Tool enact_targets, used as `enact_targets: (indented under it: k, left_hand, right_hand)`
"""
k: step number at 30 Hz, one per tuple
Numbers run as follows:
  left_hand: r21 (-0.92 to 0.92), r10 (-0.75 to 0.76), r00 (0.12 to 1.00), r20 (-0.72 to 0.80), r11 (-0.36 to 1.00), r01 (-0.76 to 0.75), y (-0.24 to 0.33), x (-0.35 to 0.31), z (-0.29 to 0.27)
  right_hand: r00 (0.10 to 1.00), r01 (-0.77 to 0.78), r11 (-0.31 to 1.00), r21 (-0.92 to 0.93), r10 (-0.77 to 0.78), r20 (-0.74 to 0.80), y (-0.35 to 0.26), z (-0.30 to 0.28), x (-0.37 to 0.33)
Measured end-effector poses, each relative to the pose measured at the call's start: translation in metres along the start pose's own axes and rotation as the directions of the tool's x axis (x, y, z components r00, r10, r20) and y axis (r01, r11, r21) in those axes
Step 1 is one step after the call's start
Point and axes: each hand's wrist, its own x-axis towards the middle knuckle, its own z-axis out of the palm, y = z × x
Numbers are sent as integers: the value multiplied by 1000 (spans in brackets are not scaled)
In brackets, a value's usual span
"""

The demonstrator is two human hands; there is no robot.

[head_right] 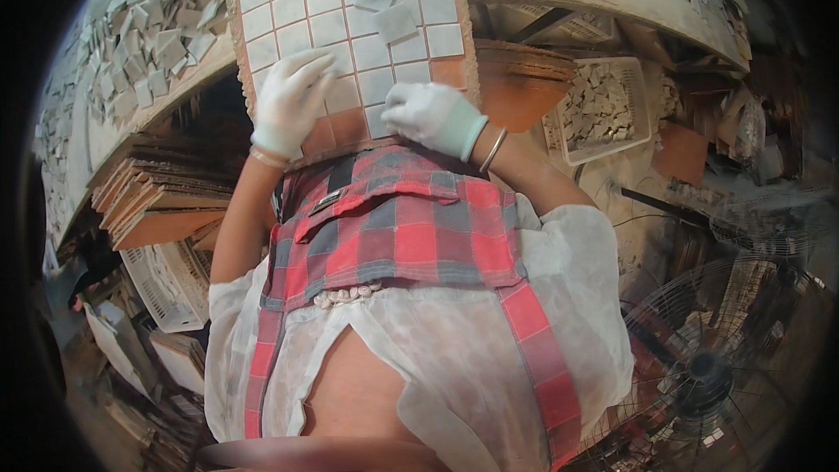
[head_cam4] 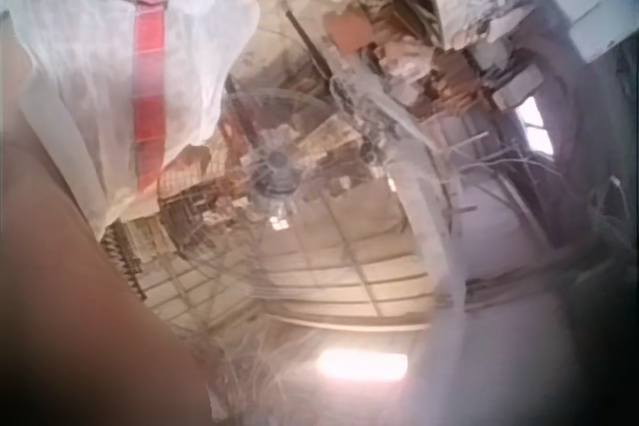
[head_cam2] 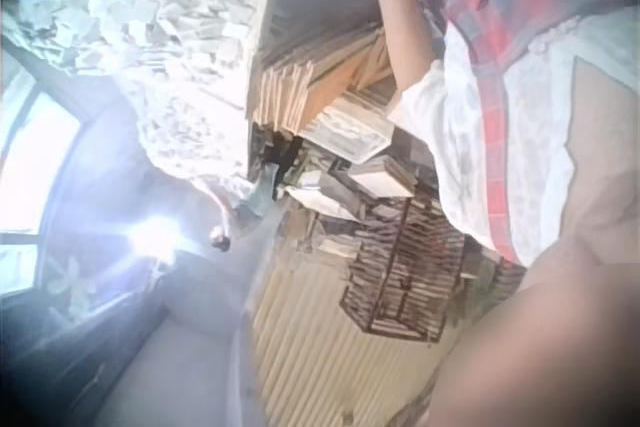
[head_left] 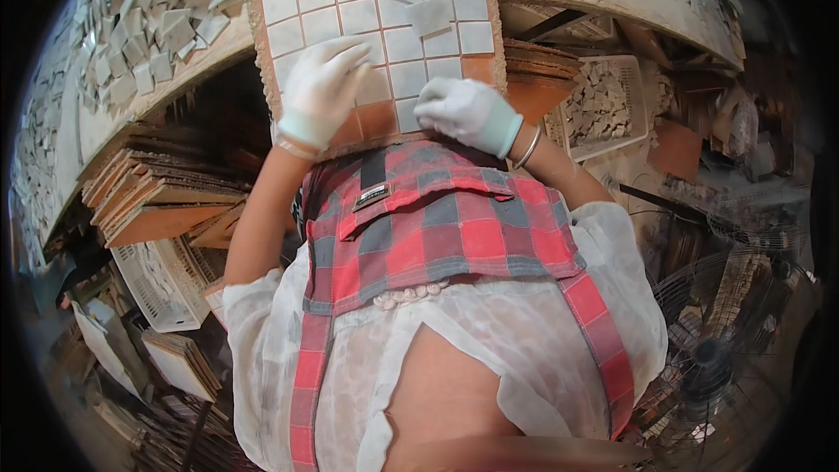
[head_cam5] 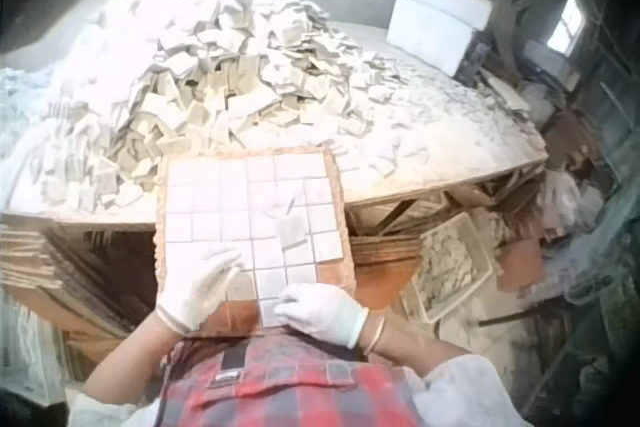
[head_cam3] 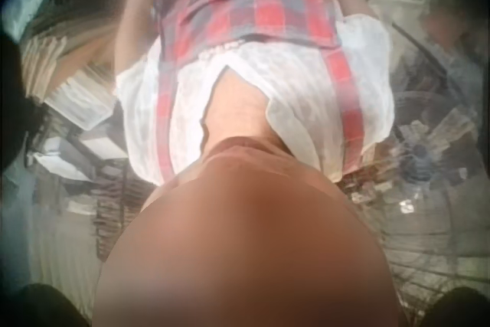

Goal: The person places small white ceramic tiles one by one into a grid on a square orange tile board. They pick tiles from a nearby pile and press them into the grid slots, completing several rows before the clip ends.

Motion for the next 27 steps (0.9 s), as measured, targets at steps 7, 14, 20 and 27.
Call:
enact_targets:
  k: [7,14,20,27]
  left_hand:
    - [234,-35,987,157,972,-2,15,67,69]
    - [-16,-128,987,-101,992,127,14,27,13]
    - [165,9,1000,27,986,-14,18,-55,-49]
    - [112,-13,992,127,994,-1,13,-88,-36]
  right_hand:
    - [852,-386,905,-180,275,-446,57,-35,47]
    - [862,-466,833,-298,351,-367,65,-19,96]
    - [909,-399,859,-320,326,-260,73,-19,112]
    - [944,-325,907,-267,293,-154,71,-35,114]
